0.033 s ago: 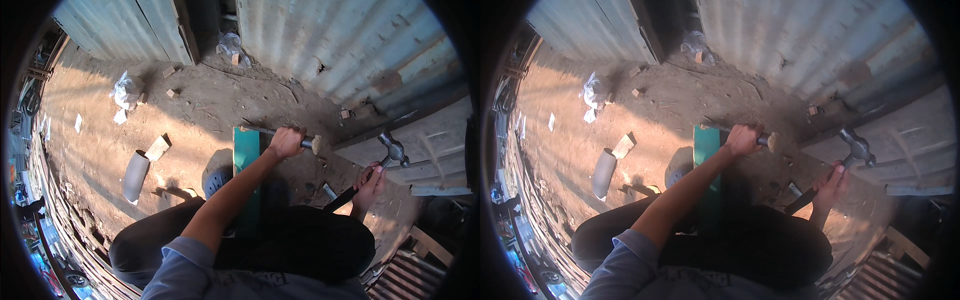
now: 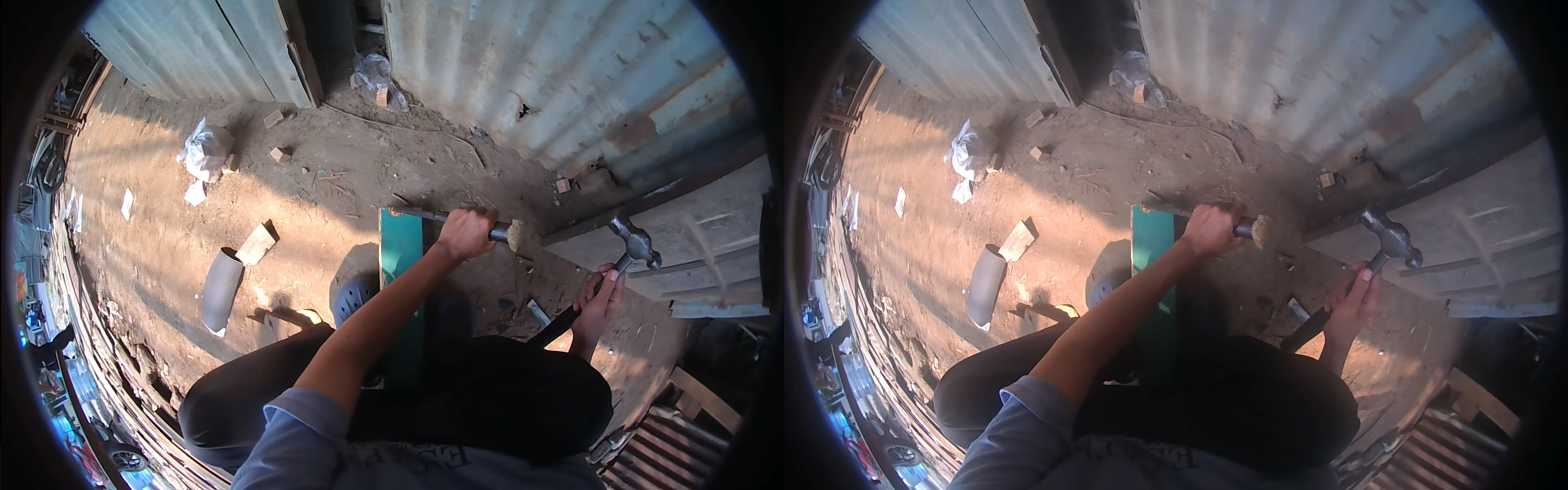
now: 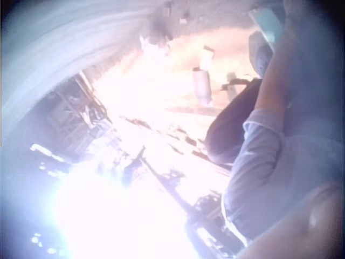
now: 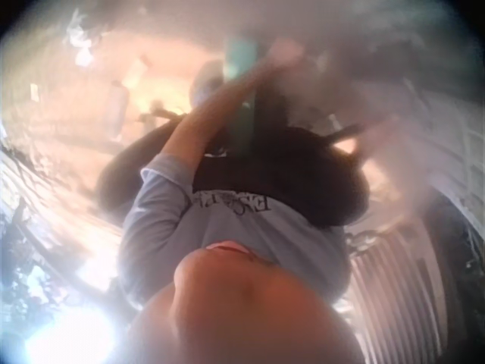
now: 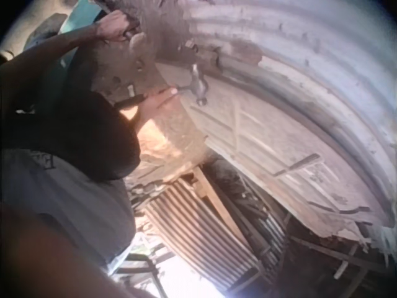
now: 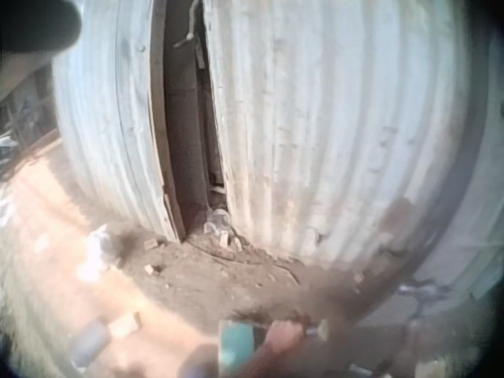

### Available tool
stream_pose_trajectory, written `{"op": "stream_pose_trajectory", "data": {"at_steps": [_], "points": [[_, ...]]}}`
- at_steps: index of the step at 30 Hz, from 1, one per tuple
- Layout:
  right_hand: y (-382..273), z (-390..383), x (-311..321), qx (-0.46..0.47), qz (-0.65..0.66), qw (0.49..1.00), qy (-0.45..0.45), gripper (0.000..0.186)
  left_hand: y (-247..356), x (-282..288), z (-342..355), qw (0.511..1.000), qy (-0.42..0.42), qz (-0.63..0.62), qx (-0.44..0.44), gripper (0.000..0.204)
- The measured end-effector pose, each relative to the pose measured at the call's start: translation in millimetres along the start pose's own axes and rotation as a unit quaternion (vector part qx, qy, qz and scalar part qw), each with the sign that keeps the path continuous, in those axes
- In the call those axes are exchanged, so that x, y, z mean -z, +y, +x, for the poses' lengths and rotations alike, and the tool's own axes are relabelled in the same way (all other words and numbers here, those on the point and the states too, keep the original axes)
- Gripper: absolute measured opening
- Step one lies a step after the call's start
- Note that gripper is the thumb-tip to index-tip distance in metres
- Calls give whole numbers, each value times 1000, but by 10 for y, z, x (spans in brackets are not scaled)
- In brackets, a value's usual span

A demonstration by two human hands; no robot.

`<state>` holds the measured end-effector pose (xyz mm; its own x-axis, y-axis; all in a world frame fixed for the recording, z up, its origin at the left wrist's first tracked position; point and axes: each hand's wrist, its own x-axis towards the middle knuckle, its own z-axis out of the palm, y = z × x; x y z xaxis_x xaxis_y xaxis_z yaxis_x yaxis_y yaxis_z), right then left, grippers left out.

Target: The person uses a chisel and hammer to carve a groove into a green-painted wooden plank. They repeatedly position the chisel and strike it with the hammer to remove wood chips.

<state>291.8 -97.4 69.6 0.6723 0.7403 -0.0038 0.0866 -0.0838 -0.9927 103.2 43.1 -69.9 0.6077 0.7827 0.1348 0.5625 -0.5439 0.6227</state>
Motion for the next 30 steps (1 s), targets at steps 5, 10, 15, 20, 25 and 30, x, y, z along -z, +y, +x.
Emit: {"op": "stream_pose_trajectory", "data": {"at_steps": [5, 10, 15, 20, 25, 30], "points": [[206, -1, 60, -3, -22, 999, -39, 25, -18, -60, 17, 999, 21, 3, 25, 30], [232, 8, 79, -31, -14, 999, -29, 26, 29, -22, 57, 997, 73, 14, 32, 31], [314, 2, 108, -46, 7, 998, -34, 27, -38, -60, 99, 999, -46, 18, 10, 26], [349, -15, 81, -67, -13, 997, -29, 27, -42, -71, 90, 999, -51, 12, 6, 25], [345, -12, 54, -54, -29, 997, -52, 28, -40, -49, 86, 1000, -22, 5, 8, 24], [353, -20, 58, -68, -23, 996, -56, 28, -31, -3, 84, 1000, -17, -5, 9, 24]]}}
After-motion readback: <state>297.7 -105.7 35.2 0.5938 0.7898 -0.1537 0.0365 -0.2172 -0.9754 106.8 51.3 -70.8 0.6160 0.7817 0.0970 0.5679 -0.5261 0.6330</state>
